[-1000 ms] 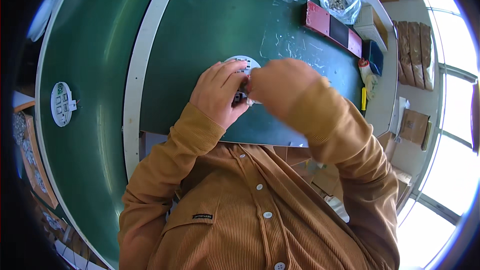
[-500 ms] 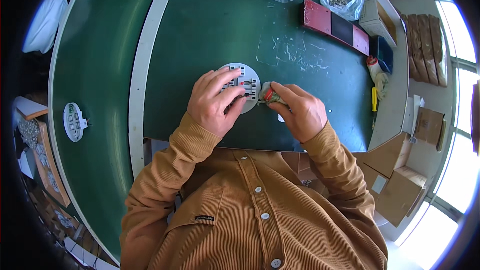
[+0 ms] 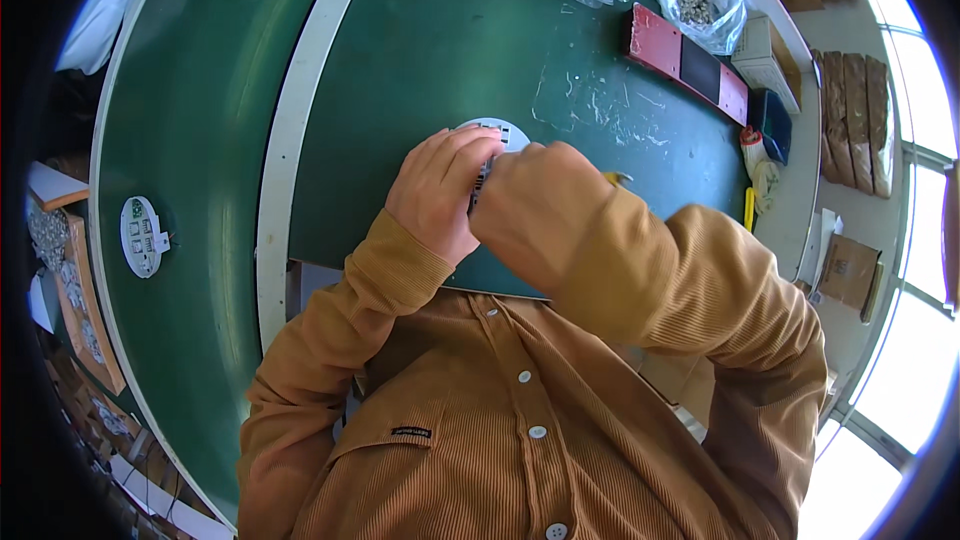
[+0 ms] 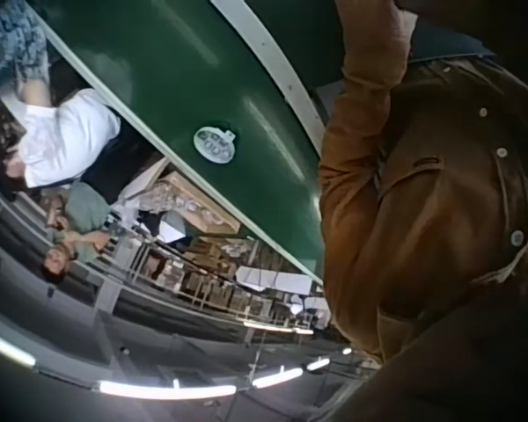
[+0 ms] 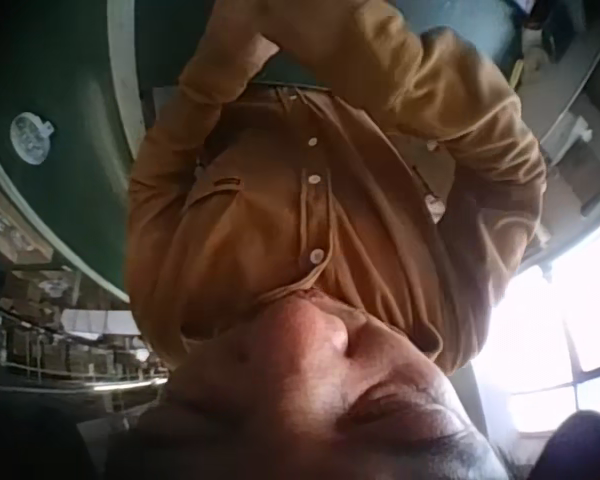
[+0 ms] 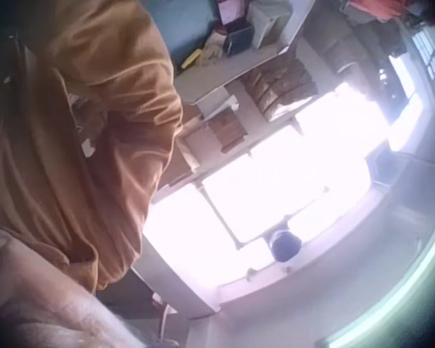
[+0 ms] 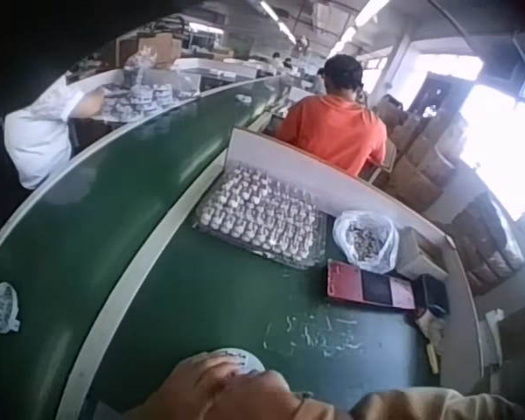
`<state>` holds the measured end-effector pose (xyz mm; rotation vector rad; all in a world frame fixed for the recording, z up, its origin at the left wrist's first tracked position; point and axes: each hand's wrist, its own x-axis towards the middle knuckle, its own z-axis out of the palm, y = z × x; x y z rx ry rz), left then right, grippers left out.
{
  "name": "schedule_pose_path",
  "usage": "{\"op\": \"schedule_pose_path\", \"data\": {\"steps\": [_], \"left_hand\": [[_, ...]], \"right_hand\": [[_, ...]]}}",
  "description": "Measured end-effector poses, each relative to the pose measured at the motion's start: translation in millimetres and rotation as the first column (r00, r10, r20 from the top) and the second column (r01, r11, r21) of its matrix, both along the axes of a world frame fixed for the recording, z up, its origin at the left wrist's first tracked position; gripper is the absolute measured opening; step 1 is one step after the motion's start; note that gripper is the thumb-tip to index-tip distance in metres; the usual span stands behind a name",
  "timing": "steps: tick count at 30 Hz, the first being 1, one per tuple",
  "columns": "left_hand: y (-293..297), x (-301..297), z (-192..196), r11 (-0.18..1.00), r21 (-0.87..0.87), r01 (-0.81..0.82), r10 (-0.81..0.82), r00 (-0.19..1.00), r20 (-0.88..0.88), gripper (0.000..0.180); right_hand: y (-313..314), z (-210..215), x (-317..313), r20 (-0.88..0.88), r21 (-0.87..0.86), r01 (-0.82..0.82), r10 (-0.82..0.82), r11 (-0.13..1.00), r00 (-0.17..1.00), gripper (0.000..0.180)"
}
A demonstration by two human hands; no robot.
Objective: Assembling components onto a circular electronic module at a factory workstation.
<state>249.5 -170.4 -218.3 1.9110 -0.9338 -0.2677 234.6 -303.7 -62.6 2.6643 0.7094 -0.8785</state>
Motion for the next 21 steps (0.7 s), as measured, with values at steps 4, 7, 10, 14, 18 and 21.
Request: {"op": "schedule_pose_path", "data": {"steps": [4,7,10,14,18,21], "left_hand": [[0.6,4.5,-16.1,0.995,0.062,0.073,-0.05,0.95,-0.309,0.063],[1.4,3.5,-23.4,0.999,0.034,0.039,-0.034,0.992,-0.123,0.063],[-1.4,6.9,-19.7,0.999,0.01,0.037,-0.037,0.999,-0.026,0.063],[-11.2,10.3,-7.2,0.999,-0.031,0.032,-0.03,0.996,0.081,0.064],[-6.0,13.7,-8.2,0.998,-0.056,0.02,-0.015,0.996,0.093,0.063],[-13.0,14.2,7.4,1.0,0.013,-0.006,0.003,0.983,0.181,0.07]], "right_hand": [[1.5,-6.6,20.1,-0.086,0.03,0.135,-0.132,0.99,0.987,0.006],[-2.3,-10.9,31.1,-0.179,0.056,0.279,-0.265,0.959,0.947,0.007],[-2.8,-9.4,37.1,-0.272,0.067,0.43,-0.398,0.9,0.876,0.01],[0.8,12.5,26.9,-0.162,-0.003,0.44,-0.434,0.898,0.886,0.008],[-51.7,-28.6,-17.7,-0.15,0.345,0.64,-0.633,0.687,0.76,0.012],[-84.0,-57.9,-52.9,-0.051,0.447,0.771,-0.848,0.453,0.528,0.024]]}}
